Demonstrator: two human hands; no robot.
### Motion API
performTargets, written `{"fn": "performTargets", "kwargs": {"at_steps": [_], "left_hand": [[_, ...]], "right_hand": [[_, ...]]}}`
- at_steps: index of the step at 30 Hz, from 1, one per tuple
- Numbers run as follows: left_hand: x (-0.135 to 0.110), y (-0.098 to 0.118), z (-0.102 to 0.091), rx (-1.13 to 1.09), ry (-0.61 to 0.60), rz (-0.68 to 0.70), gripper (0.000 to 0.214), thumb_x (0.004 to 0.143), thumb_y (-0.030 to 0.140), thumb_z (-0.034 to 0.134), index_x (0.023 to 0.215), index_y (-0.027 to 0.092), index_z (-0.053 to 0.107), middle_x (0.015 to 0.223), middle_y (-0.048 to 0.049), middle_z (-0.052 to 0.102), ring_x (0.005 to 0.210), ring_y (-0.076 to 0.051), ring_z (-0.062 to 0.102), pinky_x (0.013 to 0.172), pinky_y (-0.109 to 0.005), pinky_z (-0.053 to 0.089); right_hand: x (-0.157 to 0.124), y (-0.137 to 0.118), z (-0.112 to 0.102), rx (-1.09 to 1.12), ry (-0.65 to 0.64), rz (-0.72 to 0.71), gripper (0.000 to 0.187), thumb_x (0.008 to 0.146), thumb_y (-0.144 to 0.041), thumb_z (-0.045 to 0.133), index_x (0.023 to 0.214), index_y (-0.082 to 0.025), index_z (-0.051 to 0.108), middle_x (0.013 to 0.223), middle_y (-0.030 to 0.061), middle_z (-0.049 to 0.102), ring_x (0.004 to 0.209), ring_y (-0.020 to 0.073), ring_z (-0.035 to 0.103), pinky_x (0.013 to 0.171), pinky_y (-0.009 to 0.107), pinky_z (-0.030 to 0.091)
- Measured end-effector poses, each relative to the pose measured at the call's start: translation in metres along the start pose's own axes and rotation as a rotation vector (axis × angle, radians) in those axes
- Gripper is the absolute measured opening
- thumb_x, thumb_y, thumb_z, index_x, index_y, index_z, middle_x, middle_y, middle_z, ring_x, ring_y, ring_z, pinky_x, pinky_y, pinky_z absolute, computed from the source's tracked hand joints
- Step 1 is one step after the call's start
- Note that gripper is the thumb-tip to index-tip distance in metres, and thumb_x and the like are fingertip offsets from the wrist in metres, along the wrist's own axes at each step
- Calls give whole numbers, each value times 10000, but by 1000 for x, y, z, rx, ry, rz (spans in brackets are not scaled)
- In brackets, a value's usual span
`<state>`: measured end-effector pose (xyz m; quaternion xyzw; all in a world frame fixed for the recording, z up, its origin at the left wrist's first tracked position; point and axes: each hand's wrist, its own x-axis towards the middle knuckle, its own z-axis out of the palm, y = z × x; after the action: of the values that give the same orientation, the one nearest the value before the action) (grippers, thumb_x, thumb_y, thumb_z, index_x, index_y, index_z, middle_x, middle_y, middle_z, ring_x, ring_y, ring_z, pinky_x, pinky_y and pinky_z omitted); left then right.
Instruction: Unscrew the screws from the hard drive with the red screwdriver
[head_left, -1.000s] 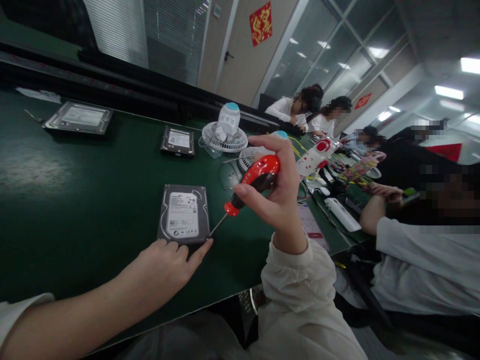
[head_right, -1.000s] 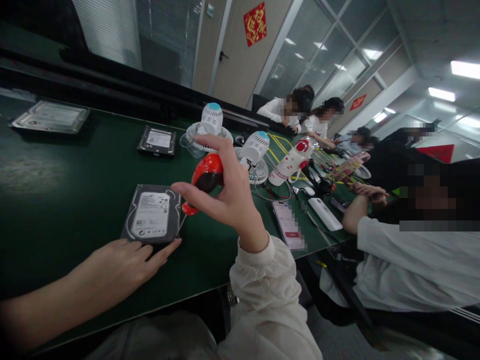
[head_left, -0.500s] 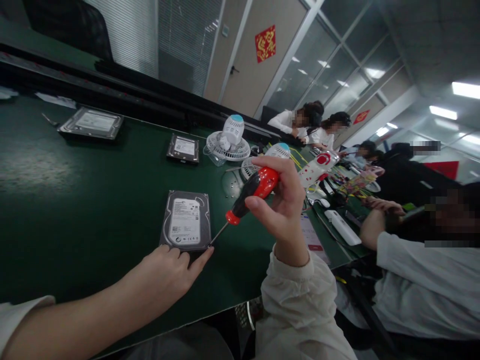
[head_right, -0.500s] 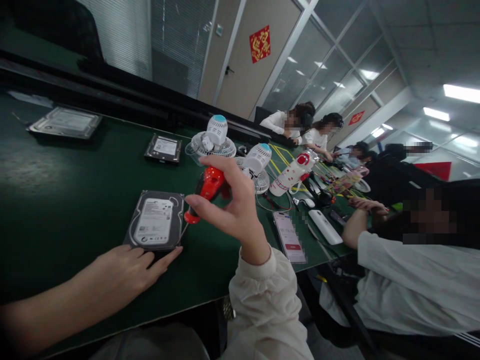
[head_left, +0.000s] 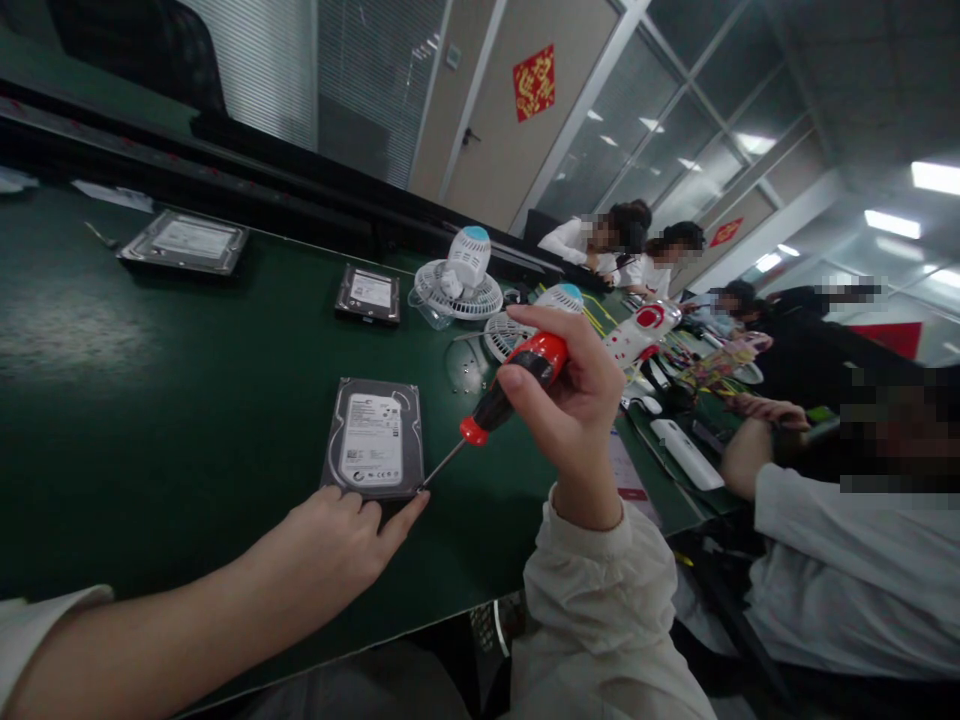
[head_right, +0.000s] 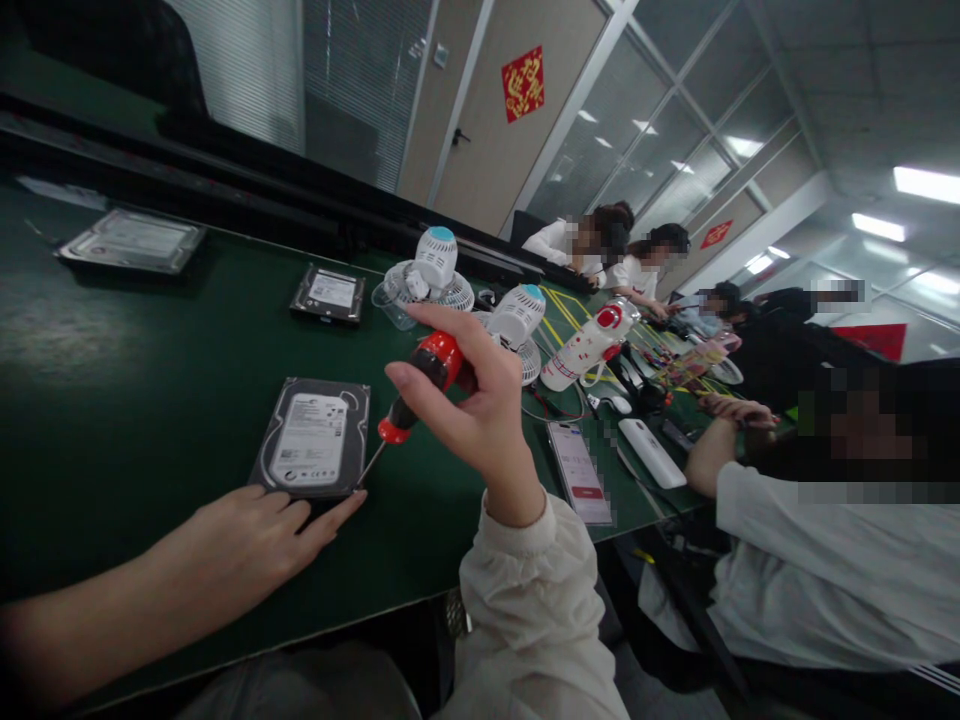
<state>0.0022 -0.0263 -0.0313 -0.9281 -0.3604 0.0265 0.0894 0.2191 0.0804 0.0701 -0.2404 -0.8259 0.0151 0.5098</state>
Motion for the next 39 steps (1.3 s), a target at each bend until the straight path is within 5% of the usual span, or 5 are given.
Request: {"fn": "performTargets", "kwargs": {"at_steps": [6, 12, 17, 24, 39], "left_hand": [[0, 1, 1, 14, -17, 1, 720, 893, 67, 667, 1578, 207, 495, 784, -80, 757, 654, -235, 729, 570, -325, 502], [0, 0, 2, 1, -17, -9, 733, 887, 65, 667, 1581, 222, 490, 782, -78, 756, 663, -240, 738, 592, -332, 529], [0, 0, 4, 5, -2, -15, 746, 874, 57, 679, 1577, 231, 498, 802, -84, 762, 681, -242, 745, 605, -331, 538], [-1, 1, 7, 7, 27, -22, 743, 871, 68, 687, 1571, 239, 508, 785, -80, 761, 676, -242, 745, 609, -332, 549], [0, 0, -2, 6, -16, -3, 686, 916, 103, 672, 1569, 231, 508, 789, -69, 761, 653, -226, 740, 569, -314, 522]], "right_hand": [[0, -1, -2, 23, -43, 2, 492, 969, -567, 537, 1361, -295, 657, 1009, 46, 659, 753, 168, 572, 632, 351, 548], [-2, -3, 1, 15, 0, 30, 381, 931, -444, 687, 1275, -281, 679, 996, 19, 649, 651, 118, 503, 588, 312, 501], [0, -1, -1, 76, -73, -27, 504, 979, -534, 525, 1398, -267, 611, 1183, 47, 695, 797, 178, 609, 763, 412, 582], [-2, -3, 4, 21, 1, -7, 431, 915, -435, 716, 1302, -262, 637, 1183, 35, 694, 811, 150, 626, 740, 354, 574], [0, -2, 3, 34, 16, -24, 301, 941, -410, 680, 1202, -265, 651, 927, 1, 620, 721, 125, 539, 626, 318, 494]]}}
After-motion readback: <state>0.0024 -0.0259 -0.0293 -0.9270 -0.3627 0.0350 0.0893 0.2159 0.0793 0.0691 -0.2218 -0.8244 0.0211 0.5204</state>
